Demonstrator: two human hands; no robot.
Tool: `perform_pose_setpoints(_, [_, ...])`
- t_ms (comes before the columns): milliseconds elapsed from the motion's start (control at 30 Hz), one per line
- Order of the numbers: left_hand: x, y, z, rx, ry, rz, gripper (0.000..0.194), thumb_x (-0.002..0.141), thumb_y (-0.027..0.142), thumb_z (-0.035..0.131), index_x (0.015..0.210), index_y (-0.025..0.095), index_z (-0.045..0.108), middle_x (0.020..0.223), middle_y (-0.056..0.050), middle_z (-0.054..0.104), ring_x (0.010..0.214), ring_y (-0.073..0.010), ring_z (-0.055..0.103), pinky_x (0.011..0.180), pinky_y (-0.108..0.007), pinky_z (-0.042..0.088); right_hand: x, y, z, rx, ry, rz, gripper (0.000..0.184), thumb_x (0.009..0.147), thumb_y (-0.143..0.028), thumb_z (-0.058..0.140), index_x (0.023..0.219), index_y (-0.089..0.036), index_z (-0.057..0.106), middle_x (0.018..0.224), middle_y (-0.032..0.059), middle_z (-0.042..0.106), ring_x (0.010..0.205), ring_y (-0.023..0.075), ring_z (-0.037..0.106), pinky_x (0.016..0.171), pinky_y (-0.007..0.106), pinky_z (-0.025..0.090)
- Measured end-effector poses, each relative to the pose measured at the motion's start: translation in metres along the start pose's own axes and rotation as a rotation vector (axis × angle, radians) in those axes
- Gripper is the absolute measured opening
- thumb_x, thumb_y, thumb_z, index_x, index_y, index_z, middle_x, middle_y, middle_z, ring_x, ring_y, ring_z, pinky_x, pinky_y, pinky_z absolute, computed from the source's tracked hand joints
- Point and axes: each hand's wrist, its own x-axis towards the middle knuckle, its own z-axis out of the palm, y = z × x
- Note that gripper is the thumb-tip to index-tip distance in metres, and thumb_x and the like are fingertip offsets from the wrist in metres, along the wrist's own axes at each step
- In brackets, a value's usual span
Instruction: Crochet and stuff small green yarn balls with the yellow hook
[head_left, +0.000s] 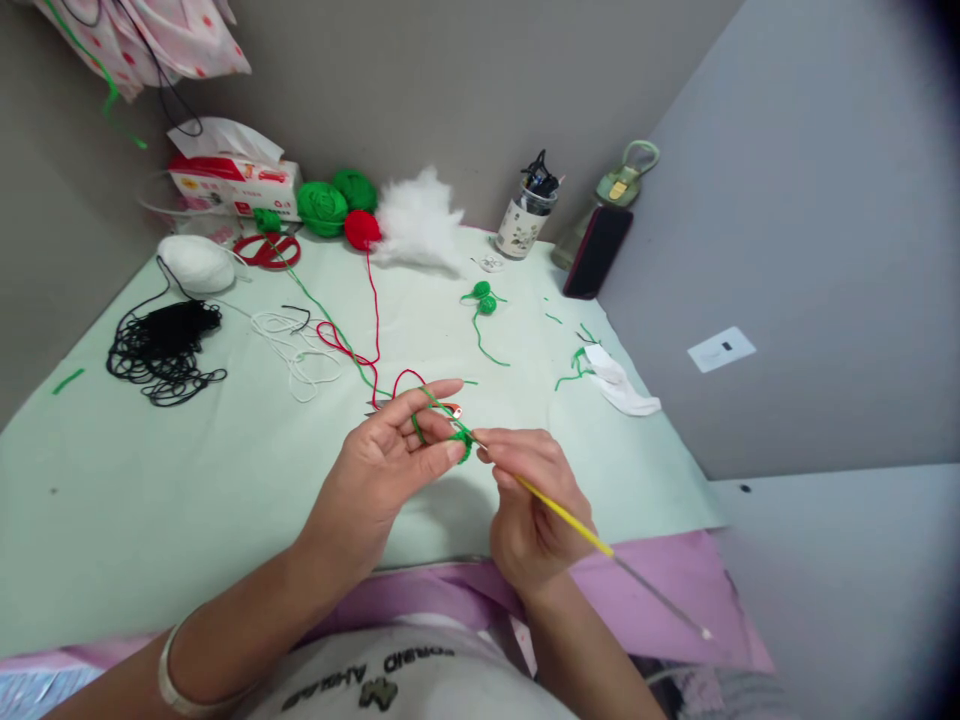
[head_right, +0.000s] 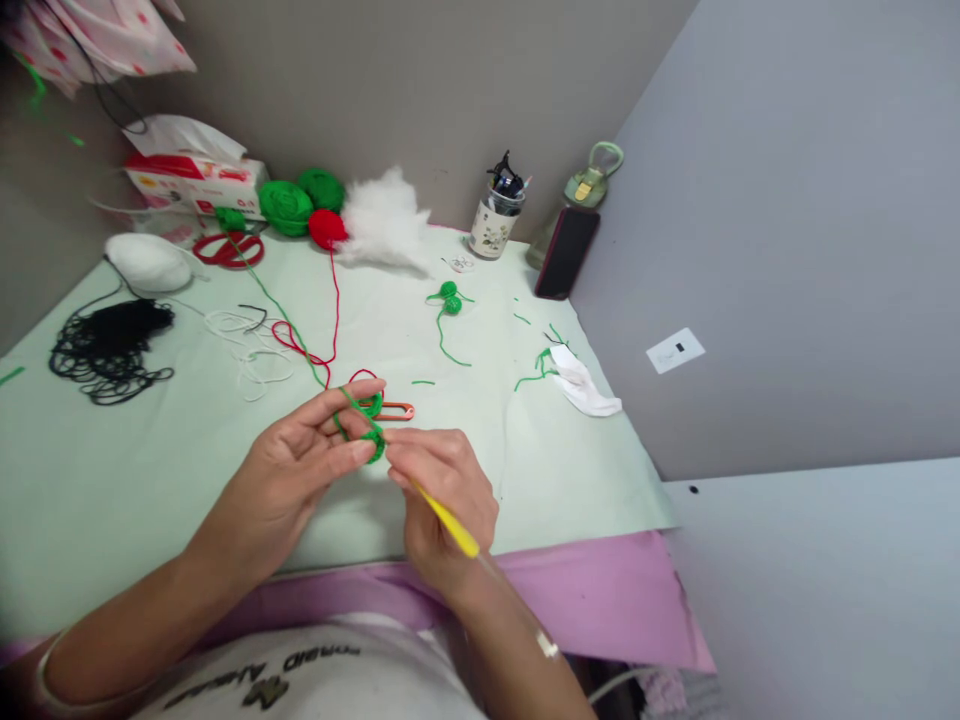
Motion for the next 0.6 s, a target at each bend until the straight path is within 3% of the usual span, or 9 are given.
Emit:
perform_pose_setpoints(133, [-0.001,0.003,0.002,-0.115,-0.043,-0.156,0.046,0.081,0.025,0.085,0.125,0.028,0.074,0.087,0.002,0.065,0.088,-0.0126,0.061,0.086,-0.025,0.052,-0.005,0.001,-0.003,-0.264,-0.112,-0.176,0.040,0.093,-0.002,0.062,0.125,-0.024,0.072,0.116,0.0097,0.074,0.103,0.0222,0.072,0.077,0.036,0.065])
perform_pose_setpoints(200, [0.000,0.004,0.000,-0.180,-0.095,-0.257,0.044,0.082,0.026,0.083,0.125,0.026,0.075,0.088,0.000,0.065,0.091,-0.0137,0.062,0.088,-0.026,0.052,-0.004,0.001,-0.004,-0.235,-0.089,-0.149,0.038,0.095,-0.005,0.061,0.125,-0.027,0.072,0.114,0.0085,0.073,0.100,0.0214,0.073,0.075,0.036,0.065])
perform_pose_setpoints(300, [0.003,0.005,-0.004,-0.186,-0.104,-0.255,0.040,0.083,0.024,0.082,0.123,0.025,0.076,0.093,-0.001,0.066,0.092,-0.0128,0.061,0.090,-0.025,0.052,0.001,-0.002,-0.005,-0.006,-0.011,0.048,0.029,0.099,-0.011,0.058,0.118,-0.027,0.073,0.103,0.0068,0.075,0.088,0.0201,0.073,0.070,0.037,0.063])
perform_pose_setpoints(467, [0.005,0.007,-0.008,-0.045,-0.038,-0.160,0.042,0.078,0.024,0.085,0.120,0.027,0.078,0.098,-0.001,0.067,0.086,-0.0117,0.058,0.083,-0.023,0.048,0.013,-0.006,-0.006,0.400,0.108,0.503,0.016,0.100,-0.020,0.060,0.098,-0.024,0.076,0.085,0.0019,0.072,0.063,0.0133,0.066,0.057,0.029,0.057])
perform_pose_setpoints(533, [0.003,0.007,-0.007,0.009,-0.054,-0.120,0.041,0.079,0.025,0.084,0.120,0.027,0.078,0.096,-0.001,0.068,0.089,-0.0137,0.059,0.086,-0.026,0.048,0.015,-0.005,-0.004,0.497,0.085,0.578,0.015,0.100,-0.023,0.061,0.096,-0.024,0.076,0.085,0.0015,0.073,0.062,0.0124,0.066,0.056,0.028,0.058])
perform_pose_setpoints(600, [0.002,0.006,-0.006,0.041,-0.077,-0.096,0.040,0.081,0.025,0.083,0.120,0.028,0.078,0.094,-0.001,0.068,0.092,-0.0161,0.061,0.092,-0.030,0.048,0.015,-0.003,0.000,0.505,0.041,0.546,0.014,0.099,-0.024,0.063,0.097,-0.024,0.076,0.091,0.0035,0.076,0.071,0.0150,0.070,0.059,0.029,0.060])
